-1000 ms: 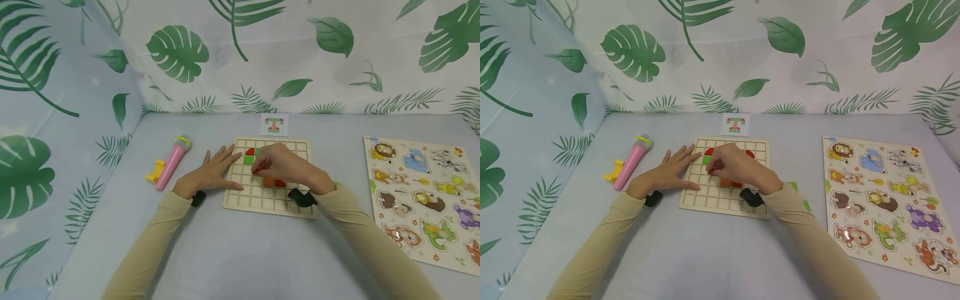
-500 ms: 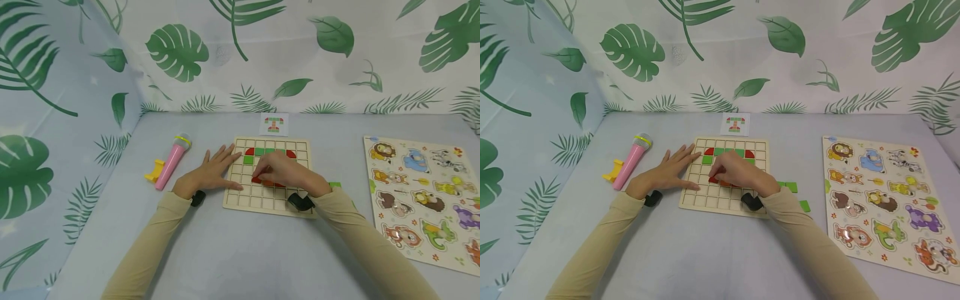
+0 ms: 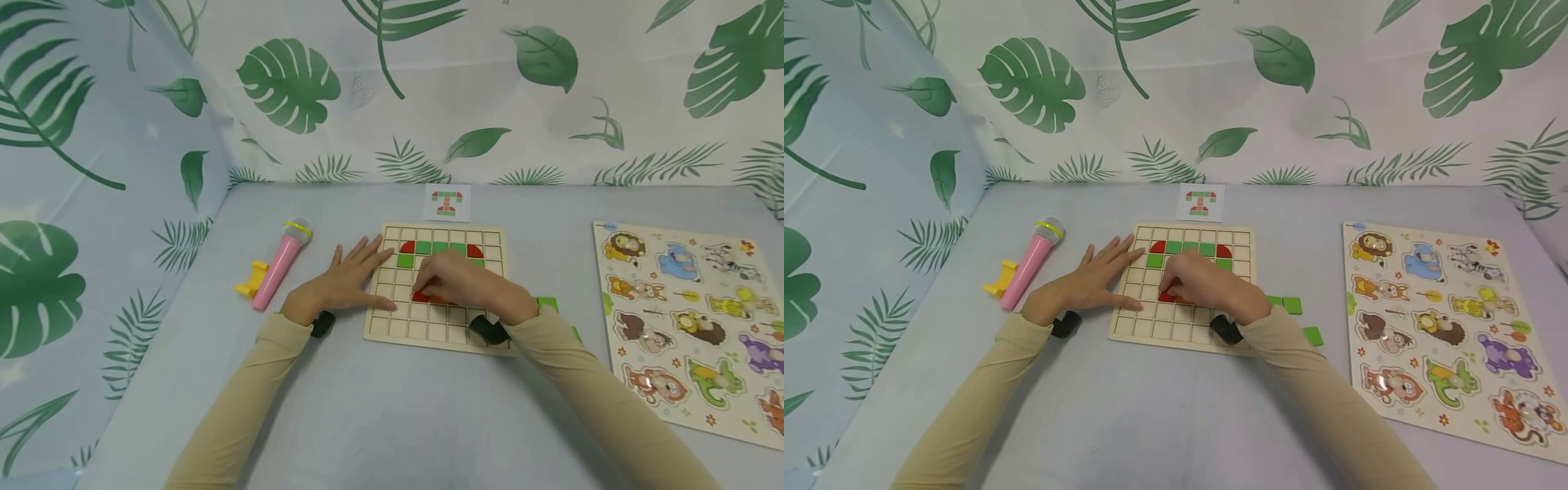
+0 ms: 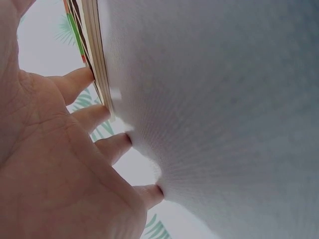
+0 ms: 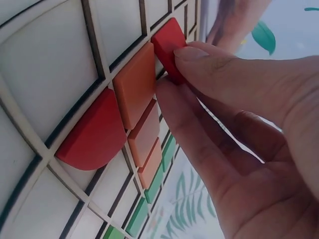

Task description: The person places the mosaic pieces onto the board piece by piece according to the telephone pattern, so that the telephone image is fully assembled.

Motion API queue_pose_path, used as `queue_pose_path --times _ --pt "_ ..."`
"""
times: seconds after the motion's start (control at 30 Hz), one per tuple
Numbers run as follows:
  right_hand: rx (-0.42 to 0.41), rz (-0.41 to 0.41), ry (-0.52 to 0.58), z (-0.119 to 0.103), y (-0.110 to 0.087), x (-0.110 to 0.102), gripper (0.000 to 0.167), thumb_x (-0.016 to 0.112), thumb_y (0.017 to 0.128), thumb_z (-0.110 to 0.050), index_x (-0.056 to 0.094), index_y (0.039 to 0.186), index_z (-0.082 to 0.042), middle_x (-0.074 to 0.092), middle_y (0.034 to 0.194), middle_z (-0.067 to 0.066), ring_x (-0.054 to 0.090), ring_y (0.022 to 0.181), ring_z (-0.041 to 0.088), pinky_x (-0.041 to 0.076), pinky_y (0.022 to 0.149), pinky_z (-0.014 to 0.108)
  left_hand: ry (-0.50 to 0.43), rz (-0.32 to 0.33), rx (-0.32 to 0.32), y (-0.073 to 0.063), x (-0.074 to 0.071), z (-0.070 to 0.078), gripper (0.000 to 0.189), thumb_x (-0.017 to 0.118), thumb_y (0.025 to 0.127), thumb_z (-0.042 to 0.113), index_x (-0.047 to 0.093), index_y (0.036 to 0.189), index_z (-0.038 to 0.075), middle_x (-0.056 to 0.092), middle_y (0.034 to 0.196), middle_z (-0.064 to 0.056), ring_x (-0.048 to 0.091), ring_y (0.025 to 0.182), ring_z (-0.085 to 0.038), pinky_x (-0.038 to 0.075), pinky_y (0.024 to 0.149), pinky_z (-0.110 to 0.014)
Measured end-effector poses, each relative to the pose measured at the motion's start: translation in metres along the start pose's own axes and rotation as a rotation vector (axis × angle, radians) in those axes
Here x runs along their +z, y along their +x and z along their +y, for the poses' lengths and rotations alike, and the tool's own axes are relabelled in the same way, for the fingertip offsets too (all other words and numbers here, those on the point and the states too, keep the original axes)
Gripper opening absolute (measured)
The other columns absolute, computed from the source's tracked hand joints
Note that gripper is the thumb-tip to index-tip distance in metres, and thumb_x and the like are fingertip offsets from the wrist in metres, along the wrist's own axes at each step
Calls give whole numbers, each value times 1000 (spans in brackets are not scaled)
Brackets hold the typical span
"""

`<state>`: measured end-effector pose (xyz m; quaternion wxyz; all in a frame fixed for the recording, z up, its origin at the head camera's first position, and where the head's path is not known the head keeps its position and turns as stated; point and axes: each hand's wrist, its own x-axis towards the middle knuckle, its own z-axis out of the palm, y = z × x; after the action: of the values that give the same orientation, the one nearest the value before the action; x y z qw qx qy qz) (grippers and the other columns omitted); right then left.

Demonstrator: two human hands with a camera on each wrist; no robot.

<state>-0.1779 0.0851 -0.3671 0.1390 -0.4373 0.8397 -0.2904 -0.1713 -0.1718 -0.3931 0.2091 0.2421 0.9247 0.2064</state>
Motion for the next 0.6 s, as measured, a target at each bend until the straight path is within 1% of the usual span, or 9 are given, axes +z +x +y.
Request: queue_pose_path --times 0.33,0.6 --pt "-46 9 -70 -2 0 3 12 79 89 7 82 100 3 77 95 9 74 92 23 61 81 33 -4 2 -3 1 0 -1 107 75 90 59 17 170 19 -8 176 -4 -13 161 -30 -13 122 -65" --pt "-89 22 -111 -2 1 5 10 79 88 7 82 96 2 76 93 9 73 90 23 61 81 33 -1 2 -1 1 0 -1 107 75 90 59 16 170 19 -8 176 -4 -13 161 -29 -13 122 -65"
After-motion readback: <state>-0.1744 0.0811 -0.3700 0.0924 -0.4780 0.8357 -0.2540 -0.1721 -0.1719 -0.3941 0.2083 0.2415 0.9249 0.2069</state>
